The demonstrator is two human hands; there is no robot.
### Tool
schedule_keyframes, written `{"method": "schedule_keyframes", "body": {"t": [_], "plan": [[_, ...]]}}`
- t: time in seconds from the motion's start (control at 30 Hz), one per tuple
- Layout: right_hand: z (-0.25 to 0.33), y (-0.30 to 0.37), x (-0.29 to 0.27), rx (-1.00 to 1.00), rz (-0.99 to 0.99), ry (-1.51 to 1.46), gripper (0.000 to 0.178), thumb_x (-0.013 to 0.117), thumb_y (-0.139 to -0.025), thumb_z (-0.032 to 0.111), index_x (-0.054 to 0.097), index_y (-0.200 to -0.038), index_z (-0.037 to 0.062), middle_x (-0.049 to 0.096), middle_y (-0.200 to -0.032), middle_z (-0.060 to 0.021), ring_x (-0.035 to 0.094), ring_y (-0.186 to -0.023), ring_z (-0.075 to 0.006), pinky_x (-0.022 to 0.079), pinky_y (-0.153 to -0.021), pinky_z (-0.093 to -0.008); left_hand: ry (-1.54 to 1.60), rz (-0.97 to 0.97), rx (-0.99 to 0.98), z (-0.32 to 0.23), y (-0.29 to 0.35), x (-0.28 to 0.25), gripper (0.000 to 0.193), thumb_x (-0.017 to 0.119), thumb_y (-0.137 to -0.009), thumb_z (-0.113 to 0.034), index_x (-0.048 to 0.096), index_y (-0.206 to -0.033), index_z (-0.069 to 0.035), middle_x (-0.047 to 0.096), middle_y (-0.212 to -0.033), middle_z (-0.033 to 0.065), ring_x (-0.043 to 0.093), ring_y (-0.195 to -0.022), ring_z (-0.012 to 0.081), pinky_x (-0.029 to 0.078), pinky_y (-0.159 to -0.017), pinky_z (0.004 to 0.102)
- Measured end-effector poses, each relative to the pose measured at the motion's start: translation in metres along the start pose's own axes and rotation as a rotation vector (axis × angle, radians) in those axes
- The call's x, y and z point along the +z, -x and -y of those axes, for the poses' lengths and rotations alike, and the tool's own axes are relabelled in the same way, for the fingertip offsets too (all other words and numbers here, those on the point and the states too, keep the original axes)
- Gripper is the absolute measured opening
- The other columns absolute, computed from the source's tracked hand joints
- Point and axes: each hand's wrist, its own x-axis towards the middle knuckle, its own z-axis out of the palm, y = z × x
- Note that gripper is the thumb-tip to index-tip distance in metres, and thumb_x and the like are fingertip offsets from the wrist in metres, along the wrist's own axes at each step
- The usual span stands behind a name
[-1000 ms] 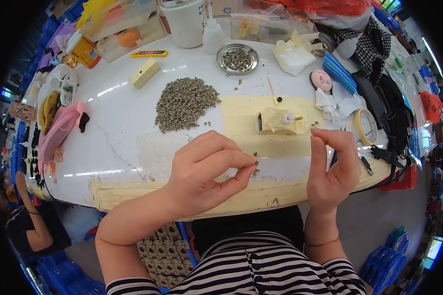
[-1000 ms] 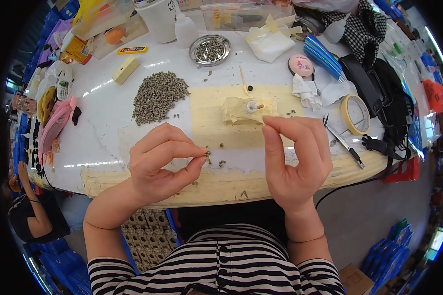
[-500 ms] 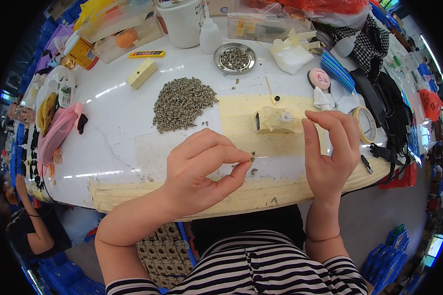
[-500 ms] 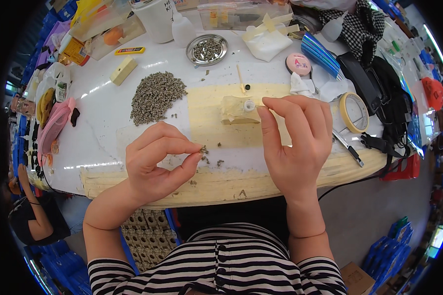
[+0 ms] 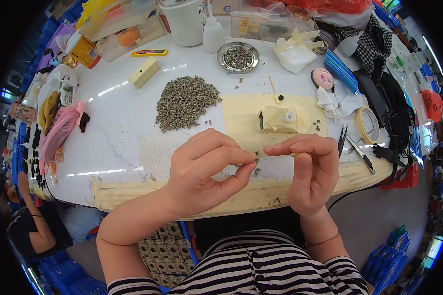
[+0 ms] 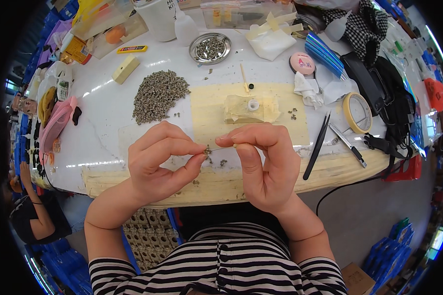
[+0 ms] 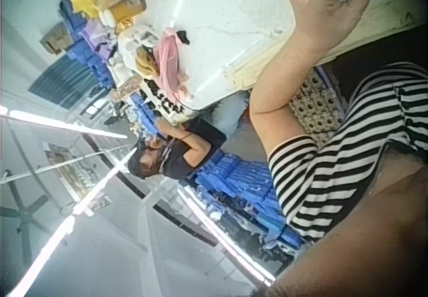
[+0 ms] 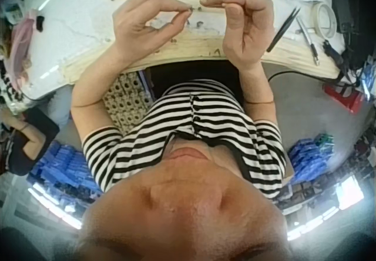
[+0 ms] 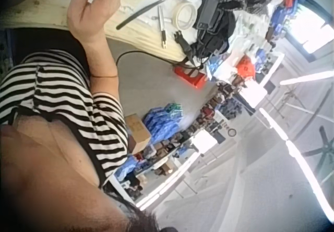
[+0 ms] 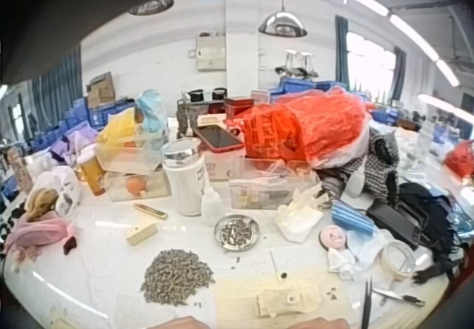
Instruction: The person assembles a small wooden toy by hand, picking up small metal components from a pile and inserting them into holes in the toy's frame.
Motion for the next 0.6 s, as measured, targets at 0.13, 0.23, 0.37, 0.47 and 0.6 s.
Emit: {"method": "schedule_keyframes", "body": {"t": [0.13,0.23,0.37,0.47,0.6], "plan": [[-0.0002,0.0010,0.0056,0.014,0.003,-0.108,0.010,0.047,-0.104,0.005,0.046,-0.110,-0.0027,0.066,-0.102,-0.0182,0.071,-0.094,-0.0234,0.058,-0.083,-0.0320,-0.002,0.021,0.017,0.0012,0.0003,-0.0013,0.022,0.079,-0.068,0.005,0.073,-0.087,-0.003,0.065,-0.078,0.0063,0.062,-0.069,0.0175,0.047,-0.057,0.0278],[-0.0011,0.0023,0.0057,0.012,0.007,-0.099,0.010,0.047,-0.104,0.006,0.046,-0.110,-0.0024,0.066,-0.101,-0.0187,0.071,-0.094,-0.0239,0.058,-0.083,-0.0327,-0.006,0.035,0.026,0.0013,-0.0001,-0.0018,0.022,0.079,-0.068,0.007,0.073,-0.088,-0.002,0.066,-0.079,0.0067,0.063,-0.070,0.0166,0.047,-0.057,0.0267],[-0.0004,0.0006,0.0056,-0.005,0.030,-0.045,0.010,0.044,-0.105,0.008,0.045,-0.110,-0.0011,0.065,-0.100,-0.0187,0.071,-0.090,-0.0239,0.059,-0.081,-0.0329,-0.012,0.044,0.024,0.0021,0.0008,-0.0024,0.023,0.079,-0.068,0.006,0.074,-0.088,-0.002,0.066,-0.079,0.0067,0.063,-0.071,0.0168,0.047,-0.057,0.0266],[0.0024,-0.0020,0.0054,-0.017,0.065,0.047,0.011,0.038,-0.107,0.011,0.042,-0.108,0.0012,0.063,-0.097,-0.0185,0.071,-0.085,-0.0241,0.060,-0.079,-0.0338,-0.014,0.044,0.030,0.0020,0.0001,-0.0023,0.023,0.079,-0.068,0.006,0.074,-0.088,-0.002,0.066,-0.079,0.0067,0.063,-0.071,0.0168,0.048,-0.058,0.0266],[0.0019,-0.0017,0.0047,-0.024,0.073,0.052,0.010,0.039,-0.107,0.011,0.042,-0.108,0.0013,0.062,-0.097,-0.0185,0.071,-0.085,-0.0240,0.059,-0.079,-0.0342,-0.018,0.048,0.025,0.0019,0.0005,-0.0027,0.023,0.079,-0.068,0.006,0.074,-0.088,-0.002,0.066,-0.080,0.0066,0.063,-0.071,0.0169,0.048,-0.058,0.0264]]}}
